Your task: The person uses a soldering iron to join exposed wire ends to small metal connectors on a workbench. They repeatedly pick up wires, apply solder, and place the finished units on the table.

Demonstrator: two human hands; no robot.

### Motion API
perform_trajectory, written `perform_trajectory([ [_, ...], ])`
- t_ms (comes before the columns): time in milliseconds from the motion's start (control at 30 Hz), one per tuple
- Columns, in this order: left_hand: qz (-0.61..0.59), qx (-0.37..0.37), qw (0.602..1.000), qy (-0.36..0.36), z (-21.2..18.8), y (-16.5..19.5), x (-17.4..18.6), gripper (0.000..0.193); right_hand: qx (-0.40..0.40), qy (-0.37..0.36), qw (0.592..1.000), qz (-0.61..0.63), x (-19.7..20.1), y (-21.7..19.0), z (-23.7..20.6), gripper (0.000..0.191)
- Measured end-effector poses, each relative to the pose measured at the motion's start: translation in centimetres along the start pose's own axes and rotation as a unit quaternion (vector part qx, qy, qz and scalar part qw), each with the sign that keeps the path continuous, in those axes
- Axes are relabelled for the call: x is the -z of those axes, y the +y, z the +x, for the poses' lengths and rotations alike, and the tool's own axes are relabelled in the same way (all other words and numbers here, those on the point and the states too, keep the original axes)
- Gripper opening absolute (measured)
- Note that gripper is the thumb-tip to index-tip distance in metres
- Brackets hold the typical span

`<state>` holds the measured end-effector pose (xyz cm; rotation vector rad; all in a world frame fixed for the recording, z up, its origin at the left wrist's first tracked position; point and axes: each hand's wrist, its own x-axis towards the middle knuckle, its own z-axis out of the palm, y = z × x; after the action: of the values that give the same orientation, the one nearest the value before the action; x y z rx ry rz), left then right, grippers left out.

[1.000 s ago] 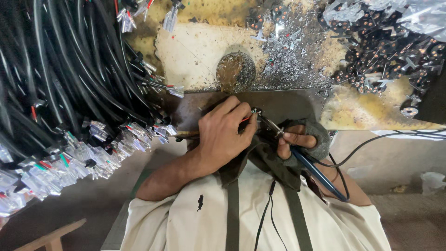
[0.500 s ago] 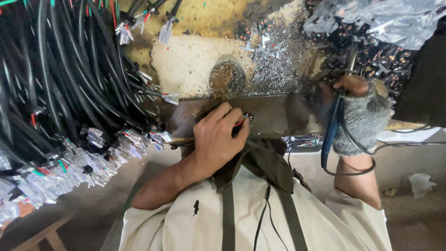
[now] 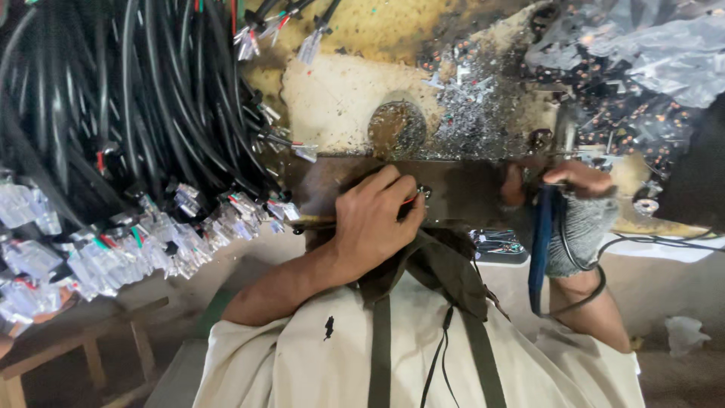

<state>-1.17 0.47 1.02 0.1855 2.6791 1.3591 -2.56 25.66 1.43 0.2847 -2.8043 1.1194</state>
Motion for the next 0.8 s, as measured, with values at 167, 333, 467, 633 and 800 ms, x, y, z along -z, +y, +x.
perform_trajectory([
  [167,-0.012,-0.017,1.0,0.005,-0.2,-0.5,-0.1,0.014,0.022,-0.009,0.998,-0.061,-1.7,0.0,-0.8,0.039],
  [333,-0.011,-0.019,1.0,0.001,-0.1,-0.4,0.0,0.015,-0.015,-0.079,0.994,-0.079,-0.4,-2.0,0.1,0.023],
  [467,-0.007,-0.02,1.0,0.006,-0.1,-0.4,0.0,0.016,0.062,-0.194,0.973,-0.105,1.5,-2.7,1.5,0.023],
  [633,-0.021,-0.02,1.0,0.005,-0.4,-0.7,-0.2,0.013,0.235,-0.139,0.911,-0.31,-0.5,-3.0,-0.6,0.029],
  [800,-0.01,-0.021,1.0,0.016,-0.4,-0.5,-0.4,0.014,0.111,-0.168,0.962,-0.185,-1.1,-2.6,-2.3,0.038],
])
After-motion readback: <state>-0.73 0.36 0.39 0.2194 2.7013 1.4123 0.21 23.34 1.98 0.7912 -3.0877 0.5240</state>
